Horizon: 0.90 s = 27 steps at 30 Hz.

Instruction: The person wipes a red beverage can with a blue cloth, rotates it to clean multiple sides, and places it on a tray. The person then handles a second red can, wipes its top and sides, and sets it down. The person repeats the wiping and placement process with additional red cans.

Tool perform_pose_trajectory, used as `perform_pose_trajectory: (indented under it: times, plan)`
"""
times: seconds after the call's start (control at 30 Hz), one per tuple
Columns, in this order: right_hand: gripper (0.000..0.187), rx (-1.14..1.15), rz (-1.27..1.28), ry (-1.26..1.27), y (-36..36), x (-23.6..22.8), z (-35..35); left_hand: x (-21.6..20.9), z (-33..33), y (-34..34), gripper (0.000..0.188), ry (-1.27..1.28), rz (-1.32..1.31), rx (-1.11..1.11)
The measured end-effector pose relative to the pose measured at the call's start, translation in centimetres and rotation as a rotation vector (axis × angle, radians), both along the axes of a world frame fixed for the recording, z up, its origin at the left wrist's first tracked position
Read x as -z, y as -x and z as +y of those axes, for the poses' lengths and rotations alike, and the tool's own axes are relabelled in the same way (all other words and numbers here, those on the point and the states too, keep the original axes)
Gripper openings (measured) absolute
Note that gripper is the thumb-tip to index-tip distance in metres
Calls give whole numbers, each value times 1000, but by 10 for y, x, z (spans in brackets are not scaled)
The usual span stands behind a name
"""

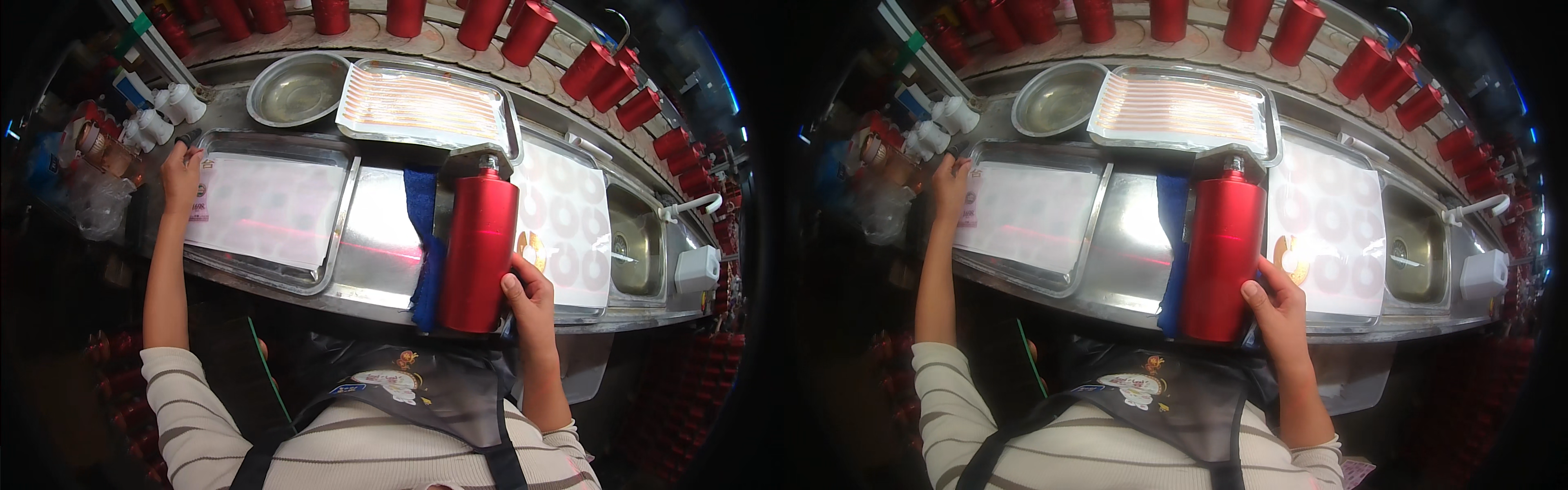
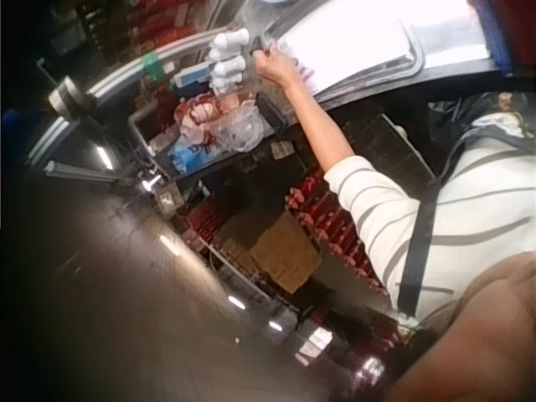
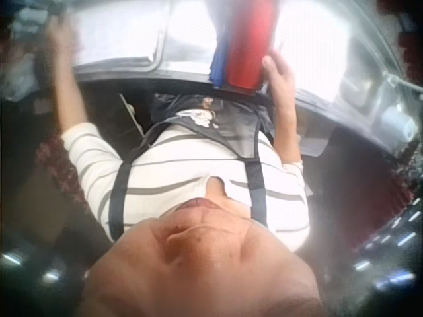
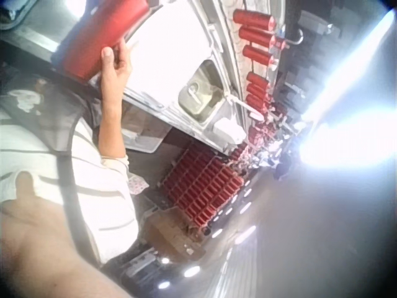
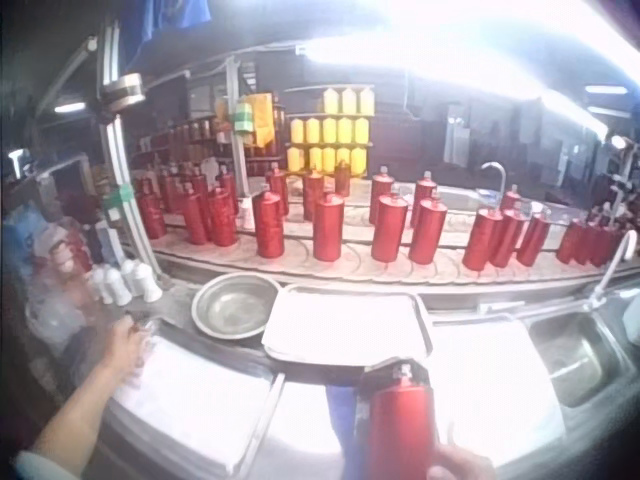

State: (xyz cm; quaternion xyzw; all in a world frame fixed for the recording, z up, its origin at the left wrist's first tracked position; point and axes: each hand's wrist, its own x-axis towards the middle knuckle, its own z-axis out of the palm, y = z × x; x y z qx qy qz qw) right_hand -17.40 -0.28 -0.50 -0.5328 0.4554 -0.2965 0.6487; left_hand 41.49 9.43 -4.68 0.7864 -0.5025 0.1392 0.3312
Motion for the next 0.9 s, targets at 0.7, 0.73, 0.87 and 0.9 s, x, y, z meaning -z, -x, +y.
perform_pose_trajectory:
  times: [0.7,0.73,0.87,0.9]
  plan:
    - [62,-26,-110,-58,3,3,-3,25,-249,17,21,-197,61,127]
    - [60,-3,-125,-71,1,1,-2,31,-245,18,21,-260,95,133]
    - [59,-23,-129,-92,4,3,-4,32,-236,10,20,-269,145,54]
    - [59,-19,-112,-85,4,2,-4,22,-232,22,20,-205,195,34]
